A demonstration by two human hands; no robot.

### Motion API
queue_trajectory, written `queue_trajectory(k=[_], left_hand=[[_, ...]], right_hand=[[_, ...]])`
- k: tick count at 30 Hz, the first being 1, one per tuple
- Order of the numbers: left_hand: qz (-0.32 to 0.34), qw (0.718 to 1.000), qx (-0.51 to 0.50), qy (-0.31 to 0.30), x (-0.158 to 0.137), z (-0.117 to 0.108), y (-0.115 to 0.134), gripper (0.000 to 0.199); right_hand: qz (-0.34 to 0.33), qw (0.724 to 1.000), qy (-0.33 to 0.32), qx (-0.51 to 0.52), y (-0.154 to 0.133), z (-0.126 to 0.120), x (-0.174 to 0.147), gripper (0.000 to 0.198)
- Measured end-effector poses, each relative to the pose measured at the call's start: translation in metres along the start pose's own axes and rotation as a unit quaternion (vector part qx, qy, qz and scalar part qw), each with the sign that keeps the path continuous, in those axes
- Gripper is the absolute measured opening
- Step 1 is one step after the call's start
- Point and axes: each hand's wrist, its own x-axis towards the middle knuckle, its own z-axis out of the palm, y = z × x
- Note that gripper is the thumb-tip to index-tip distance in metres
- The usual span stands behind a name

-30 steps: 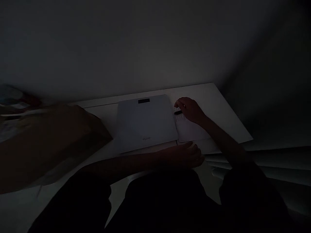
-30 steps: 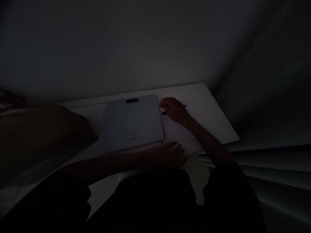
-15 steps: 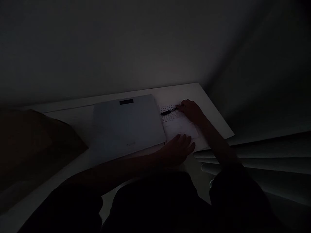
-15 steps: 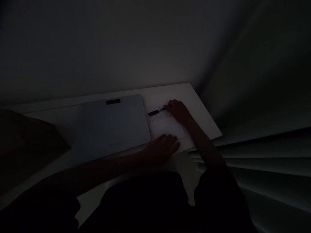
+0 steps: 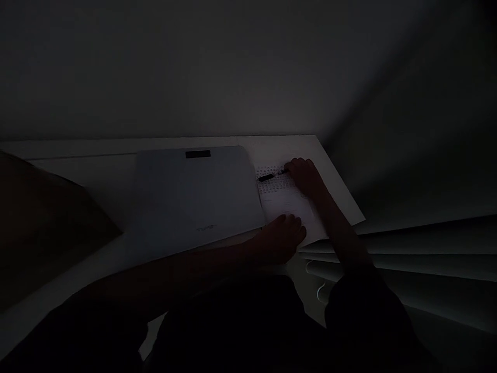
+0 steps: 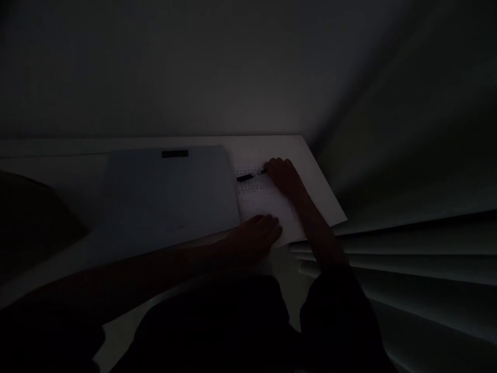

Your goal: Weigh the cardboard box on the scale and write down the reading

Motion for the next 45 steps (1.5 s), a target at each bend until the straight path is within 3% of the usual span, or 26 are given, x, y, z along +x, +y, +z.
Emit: queue_trajectory(k=[6,13,17,22,24,28,31,37,45], left_hand=[[-0.008,1.0,-0.006,-0.019,0.0,-0.002,0.0,0.032],[-0.01,1.0,-0.018,0.007,0.001,0.005,-0.001,0.028],[-0.007,1.0,-0.02,0.011,0.0,0.007,-0.001,0.031],[-0.006,0.999,-0.014,0.033,0.0,0.01,-0.001,0.03],[-0.007,0.999,-0.009,0.034,0.0,0.01,-0.001,0.031],[-0.007,0.999,-0.013,0.029,0.002,0.009,0.0,0.03],[-0.013,0.999,-0.02,0.033,0.002,0.01,0.0,0.027],[-0.015,0.999,-0.006,0.041,0.002,0.015,0.0,0.029],[-0.022,0.999,-0.026,0.025,0.003,0.008,0.0,0.027]], right_hand=[[0.112,0.993,0.021,0.041,0.007,-0.008,-0.003,0.026],[0.215,0.95,0.165,0.155,0.009,-0.007,-0.014,0.016],[0.247,0.894,0.189,0.322,0.001,-0.012,-0.012,0.02],[0.233,0.763,0.108,0.594,-0.014,-0.019,-0.005,0.037],[0.223,0.741,0.093,0.626,-0.024,-0.019,-0.006,0.039],[0.251,0.732,0.108,0.624,-0.039,-0.022,-0.01,0.044],[0.264,0.719,0.064,0.639,-0.042,-0.022,-0.013,0.044],[0.23,0.765,0.042,0.601,-0.045,-0.014,-0.018,0.047],[0.258,0.767,0.012,0.588,-0.052,-0.014,-0.013,0.046]])
